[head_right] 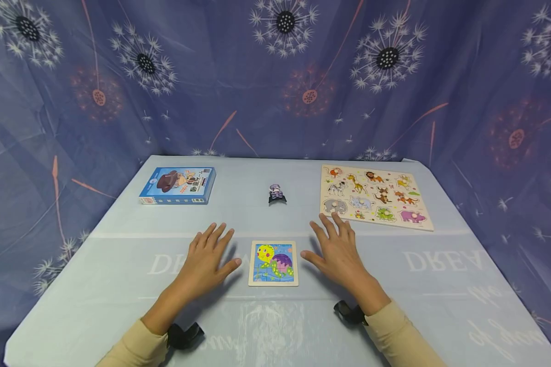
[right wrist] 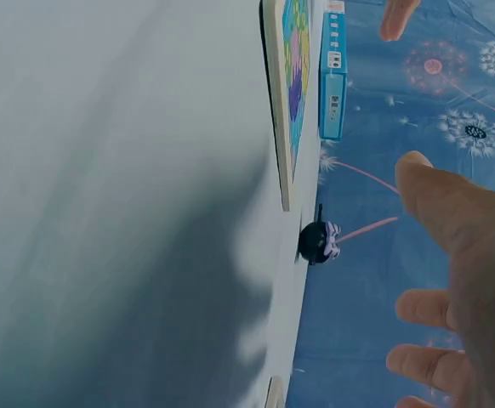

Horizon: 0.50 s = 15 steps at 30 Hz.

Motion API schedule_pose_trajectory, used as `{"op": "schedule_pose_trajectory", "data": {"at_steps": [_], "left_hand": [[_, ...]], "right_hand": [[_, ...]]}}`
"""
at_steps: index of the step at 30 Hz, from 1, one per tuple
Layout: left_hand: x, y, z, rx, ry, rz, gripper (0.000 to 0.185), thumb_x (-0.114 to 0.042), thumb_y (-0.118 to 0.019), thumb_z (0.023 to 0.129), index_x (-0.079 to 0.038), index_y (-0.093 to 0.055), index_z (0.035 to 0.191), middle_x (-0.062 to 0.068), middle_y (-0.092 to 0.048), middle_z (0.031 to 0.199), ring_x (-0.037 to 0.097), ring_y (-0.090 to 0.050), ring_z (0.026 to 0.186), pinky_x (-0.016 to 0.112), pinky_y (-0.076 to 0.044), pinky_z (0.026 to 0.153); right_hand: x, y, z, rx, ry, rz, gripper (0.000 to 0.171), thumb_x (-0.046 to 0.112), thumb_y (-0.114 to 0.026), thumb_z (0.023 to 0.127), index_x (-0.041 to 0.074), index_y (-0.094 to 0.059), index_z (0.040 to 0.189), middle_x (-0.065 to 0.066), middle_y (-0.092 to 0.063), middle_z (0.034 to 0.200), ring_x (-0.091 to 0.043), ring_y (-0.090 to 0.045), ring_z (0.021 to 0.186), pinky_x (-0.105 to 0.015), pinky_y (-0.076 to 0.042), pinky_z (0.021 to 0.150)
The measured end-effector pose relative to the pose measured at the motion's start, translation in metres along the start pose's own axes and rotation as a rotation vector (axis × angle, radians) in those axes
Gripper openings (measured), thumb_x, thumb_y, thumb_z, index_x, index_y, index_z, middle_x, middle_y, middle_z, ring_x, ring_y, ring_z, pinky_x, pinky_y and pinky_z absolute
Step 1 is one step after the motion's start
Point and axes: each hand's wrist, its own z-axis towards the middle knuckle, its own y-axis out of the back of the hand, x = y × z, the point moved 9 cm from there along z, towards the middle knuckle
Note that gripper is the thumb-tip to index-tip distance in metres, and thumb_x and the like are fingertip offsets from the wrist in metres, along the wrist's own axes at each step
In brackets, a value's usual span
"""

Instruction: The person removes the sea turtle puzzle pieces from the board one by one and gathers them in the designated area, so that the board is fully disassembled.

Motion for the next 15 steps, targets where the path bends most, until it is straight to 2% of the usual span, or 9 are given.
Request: {"op": "schedule_pose_trajectory", "data": {"at_steps": [5,15], "left_hand": [[-0.007,-0.004,-0.004,-0.006,-0.018,-0.035,0.069,-0.045,-0.063,0.086,-0.009,-0.043,0.141,0.014,-0.037,0.149,0.035,-0.025,0.142,0.058,-0.020,0.111],[-0.018,-0.016,-0.011,0.000,-0.067,-0.073,0.061,-0.040,-0.069,0.082,-0.011,-0.053,0.133,0.012,-0.049,0.139,0.034,-0.036,0.135,0.055,-0.027,0.107]], "right_hand": [[0.007,-0.002,0.004,0.002,0.038,0.045,0.071,0.045,-0.072,0.076,0.011,-0.050,0.135,-0.016,-0.040,0.146,-0.042,-0.024,0.138,-0.061,-0.025,0.101],[0.019,-0.012,0.014,0.079,0.073,0.147,0.066,0.044,-0.069,0.081,0.013,-0.049,0.136,-0.013,-0.042,0.145,-0.037,-0.027,0.138,-0.056,-0.025,0.102]]}}
